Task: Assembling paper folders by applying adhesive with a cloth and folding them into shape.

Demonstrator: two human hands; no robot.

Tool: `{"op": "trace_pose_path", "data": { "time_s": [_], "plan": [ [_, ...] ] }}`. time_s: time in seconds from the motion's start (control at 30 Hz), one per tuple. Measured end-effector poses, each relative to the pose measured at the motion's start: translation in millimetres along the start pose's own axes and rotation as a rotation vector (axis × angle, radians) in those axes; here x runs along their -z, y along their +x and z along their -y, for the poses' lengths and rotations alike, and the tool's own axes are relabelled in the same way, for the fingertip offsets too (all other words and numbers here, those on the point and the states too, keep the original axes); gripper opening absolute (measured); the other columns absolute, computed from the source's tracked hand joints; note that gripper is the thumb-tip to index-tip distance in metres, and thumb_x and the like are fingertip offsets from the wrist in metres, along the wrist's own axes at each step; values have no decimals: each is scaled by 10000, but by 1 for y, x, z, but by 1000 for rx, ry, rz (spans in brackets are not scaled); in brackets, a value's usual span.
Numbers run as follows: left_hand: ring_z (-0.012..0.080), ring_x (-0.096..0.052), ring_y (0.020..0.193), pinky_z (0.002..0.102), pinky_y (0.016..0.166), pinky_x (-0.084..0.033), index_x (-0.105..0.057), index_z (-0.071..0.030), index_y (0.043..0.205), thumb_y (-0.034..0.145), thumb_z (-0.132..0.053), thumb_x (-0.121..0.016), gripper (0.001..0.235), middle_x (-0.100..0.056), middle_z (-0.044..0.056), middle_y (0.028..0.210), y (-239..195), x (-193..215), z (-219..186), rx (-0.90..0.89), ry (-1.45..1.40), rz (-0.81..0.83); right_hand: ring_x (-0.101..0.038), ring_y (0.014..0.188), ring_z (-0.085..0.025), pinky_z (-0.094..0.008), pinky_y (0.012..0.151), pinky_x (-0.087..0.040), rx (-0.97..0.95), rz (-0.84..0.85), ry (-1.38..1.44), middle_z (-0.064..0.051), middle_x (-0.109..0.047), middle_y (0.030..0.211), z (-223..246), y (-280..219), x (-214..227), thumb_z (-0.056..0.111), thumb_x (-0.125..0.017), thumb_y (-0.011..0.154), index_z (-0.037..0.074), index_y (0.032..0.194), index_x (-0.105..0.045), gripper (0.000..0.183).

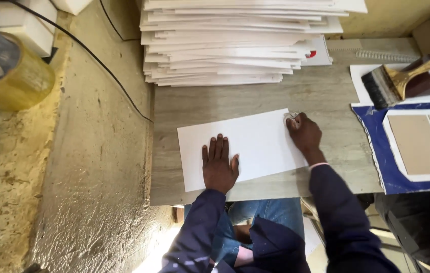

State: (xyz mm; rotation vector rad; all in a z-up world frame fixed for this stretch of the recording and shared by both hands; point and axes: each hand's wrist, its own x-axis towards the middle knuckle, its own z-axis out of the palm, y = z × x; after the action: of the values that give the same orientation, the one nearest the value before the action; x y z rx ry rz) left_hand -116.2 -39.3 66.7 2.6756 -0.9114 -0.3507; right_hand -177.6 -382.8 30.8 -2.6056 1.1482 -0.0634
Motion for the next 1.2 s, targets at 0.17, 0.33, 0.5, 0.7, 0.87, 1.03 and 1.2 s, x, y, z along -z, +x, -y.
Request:
{"op": "trace_pose_path", "data": {
  "time_s": [0.17, 0.33, 0.5, 0.7, 0.87, 1.03, 1.2],
  "plan": [
    [288, -117, 1683, 535, 1363, -11, -228, -123, 1735, 1137, -552, -203, 736, -154, 93, 1828, 8, -3, 1, 11, 8, -1, -755, 1158, -434, -587, 1003, -566, 167, 83, -47, -189, -812, 1135, 38, -14, 13, 614, -516, 1094, 151, 1185, -667, 496],
    [291, -117, 1685, 530, 1364, -14, -231, -112, 1734, 1138, -547, -200, 738, -159, 105, 1826, 1, 0, -2, 22, 18, -2, -784, 1043, -434, -618, 893, -589, 23, -107, -69, -223, -796, 1007, 29, -5, 9, 453, -478, 1148, 99, 1175, -617, 381],
    [294, -103, 1687, 532, 1367, -1, -219, -106, 1734, 1142, -533, -180, 731, -142, 115, 1829, 1, -1, -4, 7, 31, 10, -750, 1170, -460, -645, 1014, -561, 221, 222, -94, -222, -812, 1135, 46, -54, 37, 615, -468, 1080, 124, 1199, -645, 535],
    [274, -143, 1685, 521, 1375, -25, -209, -109, 1736, 1146, -576, -121, 758, -184, 111, 1821, 1, -8, -2, -178, 75, 10, -749, 1113, -460, -614, 889, -587, 242, 21, 53, -202, -791, 1074, 51, 47, -40, 464, -627, 1053, 121, 1206, -652, 377],
    [246, -310, 1620, 495, 1370, -110, -416, -139, 1637, 1087, -589, -247, 730, -390, 59, 1726, 7, -30, 0, -191, -38, -127, -715, 1182, -490, -636, 1004, -564, 649, 147, 157, -272, -764, 1198, 229, -36, -129, 387, -579, 1090, 81, 1403, -631, 441],
    [228, -392, 1583, 541, 1322, -132, -584, -169, 1538, 1087, -711, -342, 745, -490, 43, 1688, 79, -171, 65, -403, 107, -717, -768, 1049, -461, -629, 895, -604, 983, 291, 160, -219, -783, 1101, 335, -144, -94, 359, -604, 1041, 89, 1334, -621, 398],
    [329, -487, 1529, 611, 1276, -290, -566, -210, 1578, 1138, -447, -489, 507, -551, 88, 1636, 27, -96, 107, -505, -210, -373, -696, 1267, -466, -631, 1081, -529, 706, 97, 218, -232, -720, 1415, 242, -58, -108, 434, -546, 1106, 66, 1389, -689, 486]
  ]
}}
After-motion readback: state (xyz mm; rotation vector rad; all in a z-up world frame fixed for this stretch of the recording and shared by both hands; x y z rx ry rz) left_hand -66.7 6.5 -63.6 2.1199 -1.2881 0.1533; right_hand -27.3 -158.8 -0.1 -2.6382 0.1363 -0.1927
